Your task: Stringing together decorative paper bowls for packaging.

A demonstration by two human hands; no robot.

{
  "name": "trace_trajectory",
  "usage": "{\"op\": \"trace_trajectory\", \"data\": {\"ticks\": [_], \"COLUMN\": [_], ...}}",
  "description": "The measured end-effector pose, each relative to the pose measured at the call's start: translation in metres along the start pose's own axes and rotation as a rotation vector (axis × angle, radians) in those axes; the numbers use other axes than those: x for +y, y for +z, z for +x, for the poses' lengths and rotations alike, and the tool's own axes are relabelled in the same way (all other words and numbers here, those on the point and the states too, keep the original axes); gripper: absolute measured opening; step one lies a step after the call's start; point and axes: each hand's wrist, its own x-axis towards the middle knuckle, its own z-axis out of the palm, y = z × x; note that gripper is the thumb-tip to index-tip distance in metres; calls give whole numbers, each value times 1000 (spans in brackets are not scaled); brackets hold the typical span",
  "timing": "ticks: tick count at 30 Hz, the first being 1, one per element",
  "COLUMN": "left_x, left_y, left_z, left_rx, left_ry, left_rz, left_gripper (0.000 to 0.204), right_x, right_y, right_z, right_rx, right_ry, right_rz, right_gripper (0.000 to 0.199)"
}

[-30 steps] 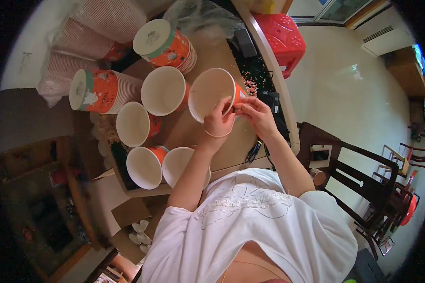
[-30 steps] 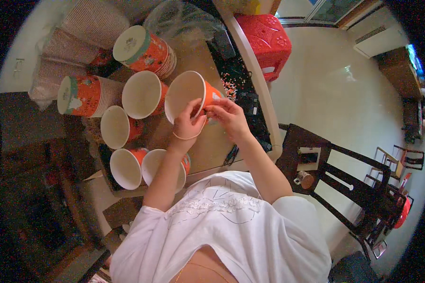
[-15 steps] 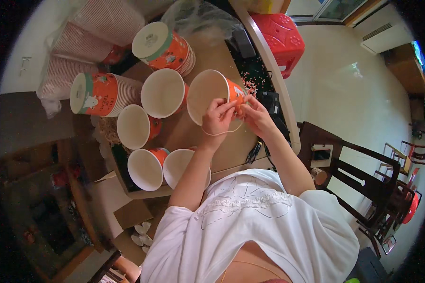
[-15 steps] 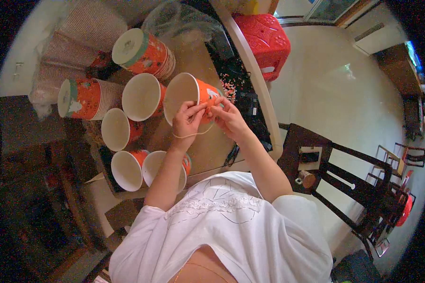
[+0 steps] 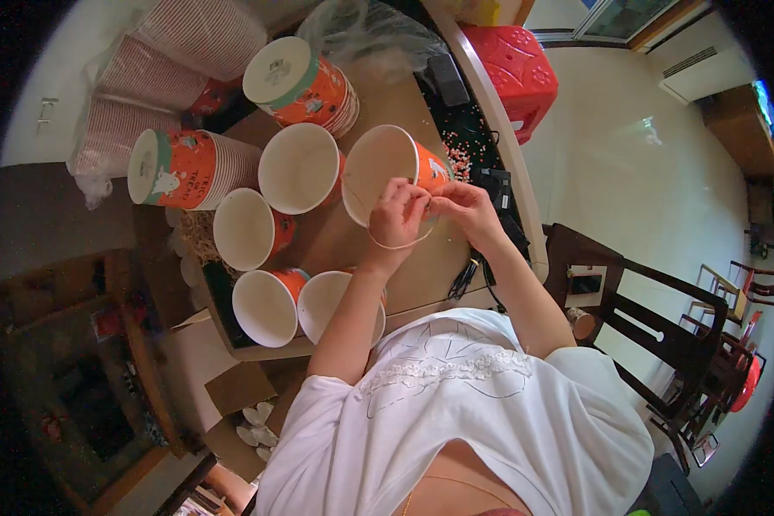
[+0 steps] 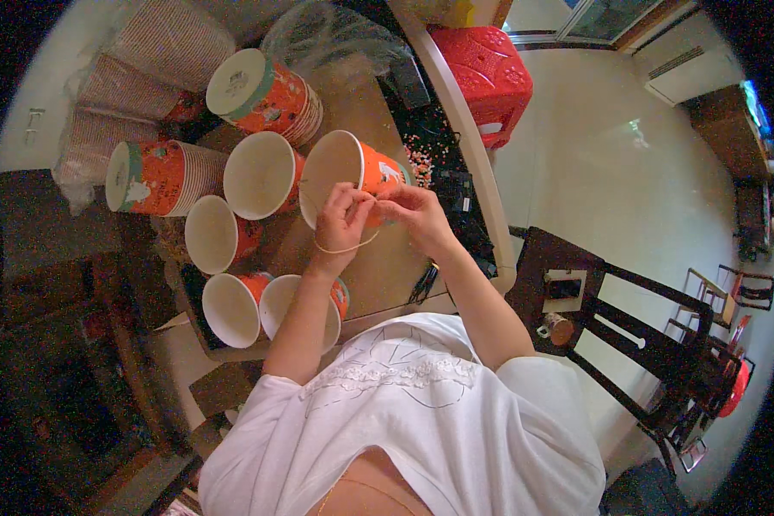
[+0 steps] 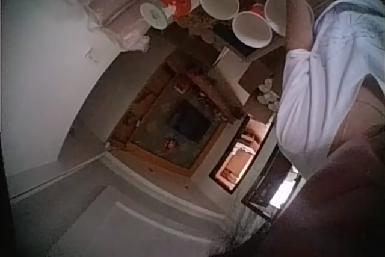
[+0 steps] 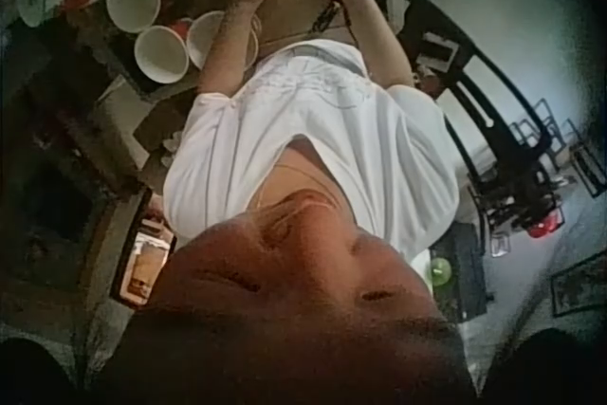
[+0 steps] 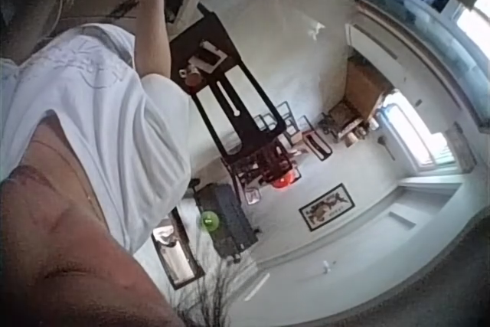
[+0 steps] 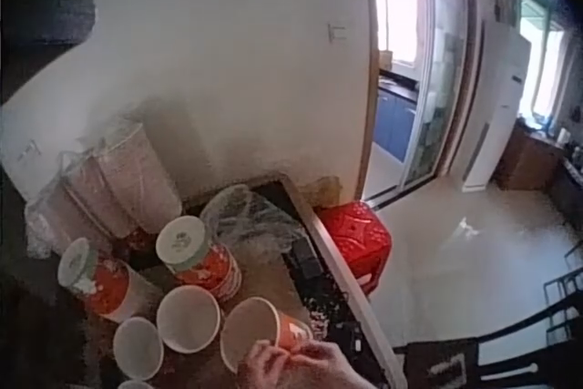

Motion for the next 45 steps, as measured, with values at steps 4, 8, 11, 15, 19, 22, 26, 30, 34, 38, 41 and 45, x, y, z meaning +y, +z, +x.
{"op": "trace_trajectory", "data": {"ticks": [4, 8, 11, 15, 19, 22, 26, 30, 34, 38, 41, 45], "left_x": [1, 12, -1, -1, -2, 0, -1, -2, 0, -1, -14, -19], "left_y": [3, 1, 1, 0, 0, 0, 0, -6, -6, -4, 6, 13], "left_z": [-1, 0, -1, -3, -3, -2, -2, 0, 4, 4, -2, -1], "left_rx": [78, 137, -7, -39, -61, -69, -74, -92, -162, -179, -158, -136], "left_ry": [-145, -242, -194, -223, -228, -234, -201, -126, -83, -87, -199, -332], "left_rz": [-165, -294, -179, -206, -238, -254, -263, -192, -114, -2, -14, -190], "left_gripper": [6, 11, 19, 24, 23, 23, 21, 17, 12, 10, 8, 6], "right_x": [-9, -5, -1, -4, -8, -3, -5, -8, 1, -12, -13, -18], "right_y": [8, 4, 2, 10, 14, 11, 11, 10, 4, 10, 6, -4], "right_z": [0, 3, 6, 6, 4, 5, 3, 0, -2, -13, -15, -12], "right_rx": [154, 174, 181, 203, 212, 209, 209, 184, 167, 136, 92, 268], "right_ry": [-95, -164, -146, -150, -160, -177, -194, -223, -189, 1, 42, -219], "right_rz": [-234, -333, -434, -512, -559, -540, -603, -719, -670, -771, -823, -919], "right_gripper": [13, 12, 10, 9, 9, 8, 8, 8, 11, 7, 9, 8]}}
